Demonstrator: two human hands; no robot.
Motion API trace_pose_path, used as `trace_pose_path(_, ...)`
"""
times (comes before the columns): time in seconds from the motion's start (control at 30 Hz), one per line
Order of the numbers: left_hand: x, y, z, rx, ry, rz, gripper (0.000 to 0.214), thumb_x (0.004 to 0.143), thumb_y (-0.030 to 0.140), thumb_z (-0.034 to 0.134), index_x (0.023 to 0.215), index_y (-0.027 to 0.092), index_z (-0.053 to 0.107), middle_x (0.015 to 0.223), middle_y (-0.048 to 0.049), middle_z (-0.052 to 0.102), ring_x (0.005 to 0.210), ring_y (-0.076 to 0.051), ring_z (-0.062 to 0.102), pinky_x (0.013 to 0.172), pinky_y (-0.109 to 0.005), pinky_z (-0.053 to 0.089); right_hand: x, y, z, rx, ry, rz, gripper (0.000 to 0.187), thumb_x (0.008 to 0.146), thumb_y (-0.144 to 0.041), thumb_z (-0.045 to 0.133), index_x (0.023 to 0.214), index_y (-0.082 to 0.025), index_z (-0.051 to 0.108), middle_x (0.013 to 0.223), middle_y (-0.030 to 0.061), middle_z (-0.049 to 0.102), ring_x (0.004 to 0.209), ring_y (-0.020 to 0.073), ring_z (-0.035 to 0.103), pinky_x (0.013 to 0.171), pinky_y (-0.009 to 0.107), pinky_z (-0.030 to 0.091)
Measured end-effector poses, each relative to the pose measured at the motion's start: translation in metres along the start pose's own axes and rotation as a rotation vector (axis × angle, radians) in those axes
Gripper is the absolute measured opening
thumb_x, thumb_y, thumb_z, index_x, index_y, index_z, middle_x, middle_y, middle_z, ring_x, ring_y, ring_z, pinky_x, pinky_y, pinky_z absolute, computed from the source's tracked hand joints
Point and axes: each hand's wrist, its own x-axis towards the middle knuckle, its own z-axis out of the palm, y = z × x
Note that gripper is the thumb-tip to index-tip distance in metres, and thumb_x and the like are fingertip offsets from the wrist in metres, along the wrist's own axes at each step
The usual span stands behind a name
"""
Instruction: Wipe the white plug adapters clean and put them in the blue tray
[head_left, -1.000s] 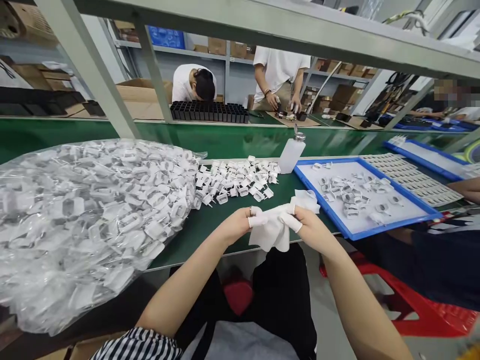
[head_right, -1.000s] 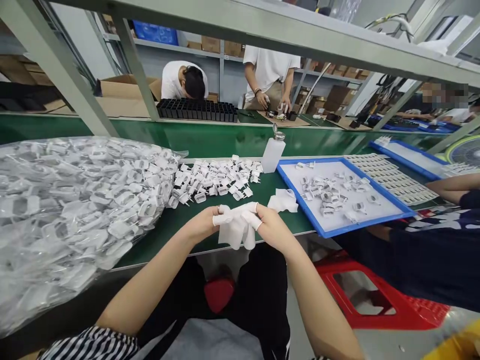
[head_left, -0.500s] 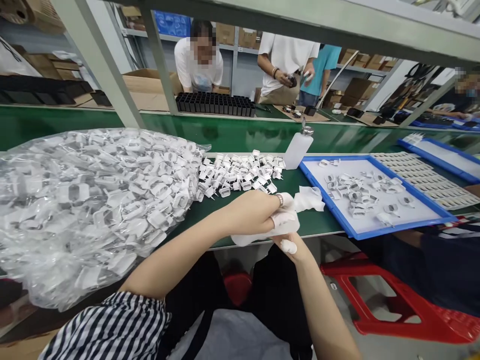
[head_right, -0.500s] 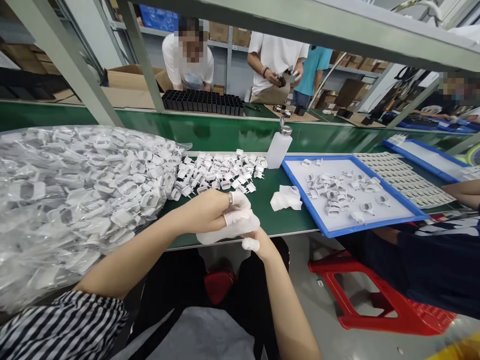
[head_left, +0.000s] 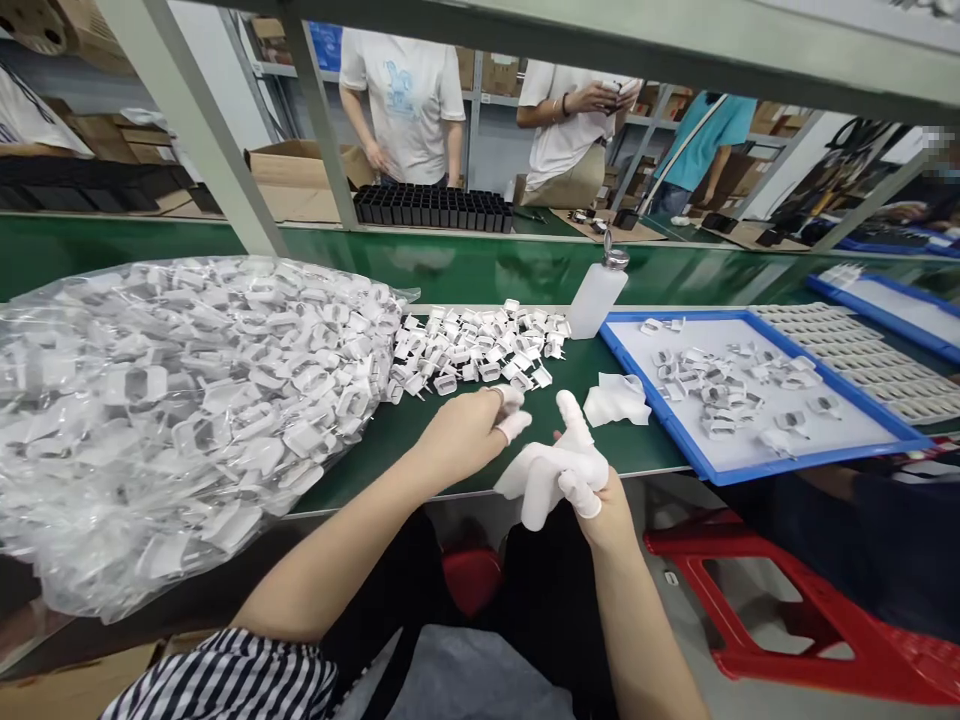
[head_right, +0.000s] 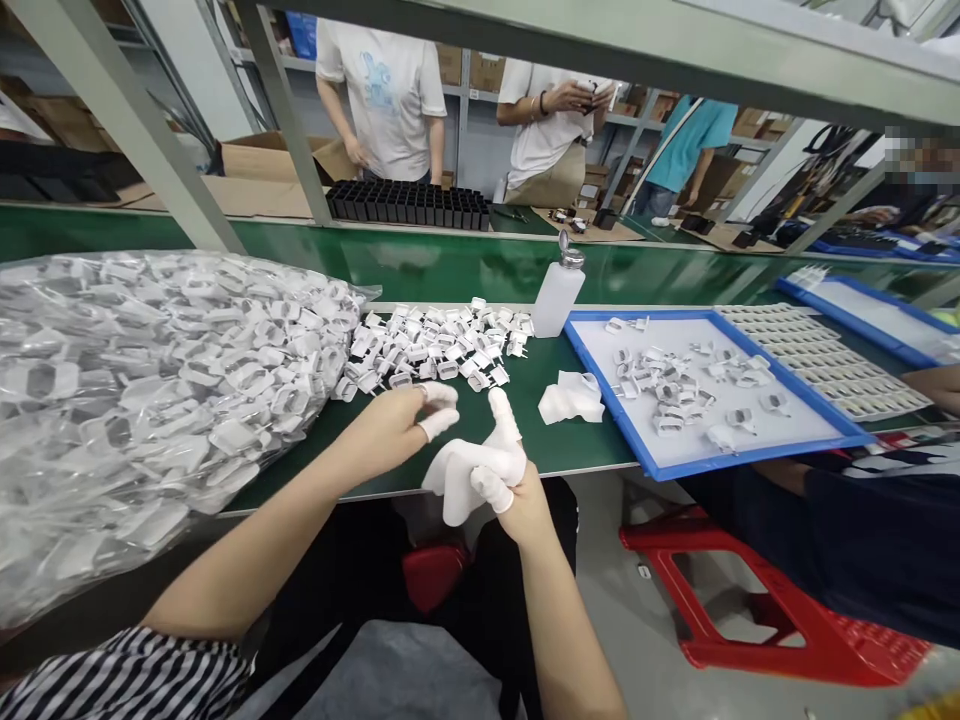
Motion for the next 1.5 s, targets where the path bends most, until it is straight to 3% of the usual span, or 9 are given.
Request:
trace_pose_path(0.1, -0.007, -0.002, 0.007, -0.294, -0.001, 0.160, 0.027, 0.078, 0.033, 0.049, 0.096, 0.017, 0.059, 0.098, -0.0050, 0.065, 0.092, -0.020, 0.059, 0.082, -0.031, 0.045, 0.003, 0.001, -0.003, -0.050, 0.043, -0.061, 0.066, 0.063, -0.057, 0.061, 0.118, -0.024, 0.051, 0.108, 0.0047, 0.062, 0.117, 0.0292, 0.044, 0.097, 0.042, 0.038)
trace_pose_path(0.2, -0.011, -0.002, 0.022, -0.454, -0.071, 0.096, 0.027, 0.067, 0.032, 0.062, 0.091, 0.018, 0.060, 0.086, -0.0007, 0.066, 0.077, -0.017, 0.062, 0.068, -0.026, 0.050, 0.007, 0.007, -0.003, -0.052, 0.056, -0.071, 0.055, 0.065, -0.059, 0.057, 0.104, -0.020, 0.062, 0.116, 0.0087, 0.058, 0.118, 0.0308, 0.043, 0.098, 0.044, 0.036)
trace_pose_path(0.33, -0.010, -0.007, 0.056, -0.348, 0.441, 0.099, 0.015, 0.074, 0.019, 0.054, 0.088, 0.018, 0.060, 0.085, -0.0025, 0.066, 0.079, -0.016, 0.062, 0.069, -0.026, 0.050, 0.010, 0.010, 0.010, 0.174, 0.136, -0.028, 0.049, 0.071, -0.055, 0.053, 0.104, -0.019, 0.062, 0.116, 0.0103, 0.058, 0.116, 0.0278, 0.045, 0.098, 0.043, 0.036)
trace_pose_path(0.5, 0.003, -0.015, 0.082, 0.041, 0.711, 0.582, 0.016, 0.079, 0.009, 0.044, 0.081, 0.014, 0.060, 0.072, -0.0060, 0.064, 0.064, -0.015, 0.059, 0.056, -0.026, 0.051, 0.022, 0.005, 0.027, 0.490, 0.193, 0.105, 0.043, 0.065, -0.050, 0.063, 0.098, -0.022, 0.064, 0.109, 0.0083, 0.063, 0.096, 0.0241, 0.060, 0.088, 0.040, 0.047)
trace_pose_path(0.6, 0.003, -0.019, 0.077, 0.237, 0.637, 0.742, 0.018, 0.077, 0.005, 0.044, 0.082, 0.013, 0.061, 0.082, -0.0081, 0.066, 0.073, -0.018, 0.059, 0.063, -0.031, 0.052, 0.046, 0.003, 0.014, 0.463, 0.343, 0.180, 0.030, 0.059, -0.043, 0.069, 0.078, -0.020, 0.068, 0.083, 0.0062, 0.070, 0.072, 0.0202, 0.065, 0.075, 0.038, 0.053)
trace_pose_path(0.67, -0.005, -0.025, 0.071, 0.236, 0.538, 0.698, 0.017, 0.078, 0.010, 0.049, 0.089, 0.014, 0.060, 0.089, -0.0076, 0.065, 0.077, -0.018, 0.059, 0.067, -0.031, 0.052, 0.072, -0.003, -0.008, 0.295, 0.445, 0.064, 0.027, 0.057, -0.039, 0.069, 0.076, -0.020, 0.067, 0.078, 0.0043, 0.070, 0.066, 0.0191, 0.065, 0.071, 0.039, 0.053)
trace_pose_path(0.8, -0.024, -0.053, 0.065, 0.207, 0.503, 0.505, 0.016, 0.082, 0.019, 0.046, 0.089, 0.018, 0.061, 0.083, -0.0045, 0.066, 0.072, -0.016, 0.061, 0.065, -0.030, 0.053, 0.146, -0.028, -0.065, -0.128, 0.622, -0.288, 0.033, 0.066, -0.041, 0.059, 0.089, -0.018, 0.064, 0.091, 0.0050, 0.068, 0.086, 0.0194, 0.063, 0.087, 0.040, 0.045)
trace_pose_path(1.03, -0.030, -0.085, 0.077, 0.251, 0.510, 0.349, 0.027, 0.086, 0.028, 0.039, 0.083, 0.017, 0.063, 0.073, -0.0044, 0.068, 0.066, -0.016, 0.063, 0.057, -0.027, 0.055, 0.270, -0.039, -0.122, -0.399, 0.647, -0.255, 0.022, 0.074, -0.030, 0.058, 0.087, -0.013, 0.063, 0.097, 0.0082, 0.065, 0.103, 0.0229, 0.055, 0.094, 0.045, 0.037)
trace_pose_path(1.5, -0.023, -0.088, 0.078, 0.308, 0.543, 0.448, 0.021, 0.084, 0.021, 0.040, 0.082, 0.017, 0.060, 0.067, -0.0044, 0.067, 0.058, -0.017, 0.063, 0.050, -0.026, 0.053, 0.298, -0.011, -0.133, -0.674, 0.573, -0.295, 0.023, 0.077, -0.031, 0.053, 0.089, -0.014, 0.064, 0.102, 0.0111, 0.065, 0.105, 0.0244, 0.054, 0.095, 0.044, 0.035)
